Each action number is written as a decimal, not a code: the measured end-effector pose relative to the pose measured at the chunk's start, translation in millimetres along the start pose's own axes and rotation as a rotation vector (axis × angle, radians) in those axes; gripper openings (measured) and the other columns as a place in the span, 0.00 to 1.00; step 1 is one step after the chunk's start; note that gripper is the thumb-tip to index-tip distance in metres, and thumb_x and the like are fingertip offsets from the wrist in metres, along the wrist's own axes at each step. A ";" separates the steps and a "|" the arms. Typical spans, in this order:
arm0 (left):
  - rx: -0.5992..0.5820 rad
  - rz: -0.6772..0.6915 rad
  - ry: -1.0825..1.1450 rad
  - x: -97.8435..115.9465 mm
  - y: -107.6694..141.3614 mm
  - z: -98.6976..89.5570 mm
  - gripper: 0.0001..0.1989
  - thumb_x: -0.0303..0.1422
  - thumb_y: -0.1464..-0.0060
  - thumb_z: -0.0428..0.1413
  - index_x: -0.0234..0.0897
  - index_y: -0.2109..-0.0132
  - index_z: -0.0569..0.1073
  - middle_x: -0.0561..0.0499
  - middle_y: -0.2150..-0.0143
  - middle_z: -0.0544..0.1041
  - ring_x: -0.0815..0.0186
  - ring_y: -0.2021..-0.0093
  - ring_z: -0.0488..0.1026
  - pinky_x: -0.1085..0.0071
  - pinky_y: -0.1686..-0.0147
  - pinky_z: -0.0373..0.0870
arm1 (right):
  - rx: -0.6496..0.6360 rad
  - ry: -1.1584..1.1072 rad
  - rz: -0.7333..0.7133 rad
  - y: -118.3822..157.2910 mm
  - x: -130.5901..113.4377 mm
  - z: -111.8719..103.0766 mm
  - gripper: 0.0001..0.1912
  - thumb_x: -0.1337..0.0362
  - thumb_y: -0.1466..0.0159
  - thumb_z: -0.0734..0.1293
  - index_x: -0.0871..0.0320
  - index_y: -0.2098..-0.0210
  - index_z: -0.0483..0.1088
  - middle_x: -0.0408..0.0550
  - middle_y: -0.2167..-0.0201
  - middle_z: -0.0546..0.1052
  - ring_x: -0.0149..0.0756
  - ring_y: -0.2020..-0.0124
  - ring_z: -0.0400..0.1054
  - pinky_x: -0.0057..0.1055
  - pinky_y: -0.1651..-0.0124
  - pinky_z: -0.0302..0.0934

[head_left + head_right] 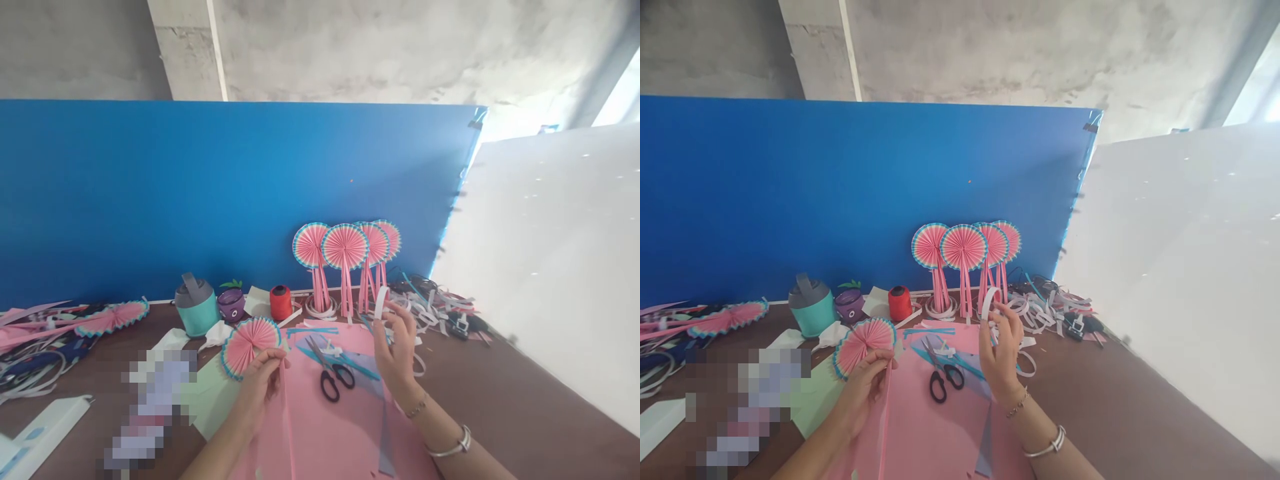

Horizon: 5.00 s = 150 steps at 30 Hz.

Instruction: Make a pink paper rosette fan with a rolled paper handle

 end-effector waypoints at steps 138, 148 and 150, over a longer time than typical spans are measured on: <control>-0.457 -0.021 0.260 4.6 22.8 32.1 0.15 0.32 0.58 0.67 0.35 0.60 0.81 0.48 0.68 0.78 0.68 0.68 0.71 0.72 0.61 0.64 | -0.783 -0.133 -0.459 63.4 -60.0 33.9 0.09 0.67 0.33 0.59 0.54 0.54 0.62 0.45 0.70 0.77 0.38 0.65 0.73 0.42 0.49 0.64; -0.321 -0.077 0.162 5.1 18.7 29.0 0.20 0.37 0.64 0.70 0.34 0.61 0.80 0.50 0.71 0.75 0.71 0.71 0.68 0.75 0.68 0.62 | -0.716 -0.017 -0.577 62.9 -62.6 31.3 0.11 0.73 0.33 0.52 0.57 0.56 0.61 0.47 0.70 0.77 0.35 0.76 0.67 0.32 0.67 0.60; -0.272 -0.022 0.081 5.4 17.7 27.7 0.21 0.39 0.65 0.69 0.33 0.61 0.80 0.51 0.72 0.75 0.70 0.72 0.68 0.74 0.68 0.63 | -0.714 -0.019 -0.574 62.5 -61.6 32.3 0.12 0.74 0.33 0.52 0.57 0.54 0.60 0.47 0.70 0.78 0.35 0.75 0.68 0.32 0.67 0.59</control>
Point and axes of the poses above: each hand's wrist, its own y-axis away from the middle knuckle, its own z-axis out of the palm, x = y × z, the point moved 3 cm from there along -y, towards the middle knuckle
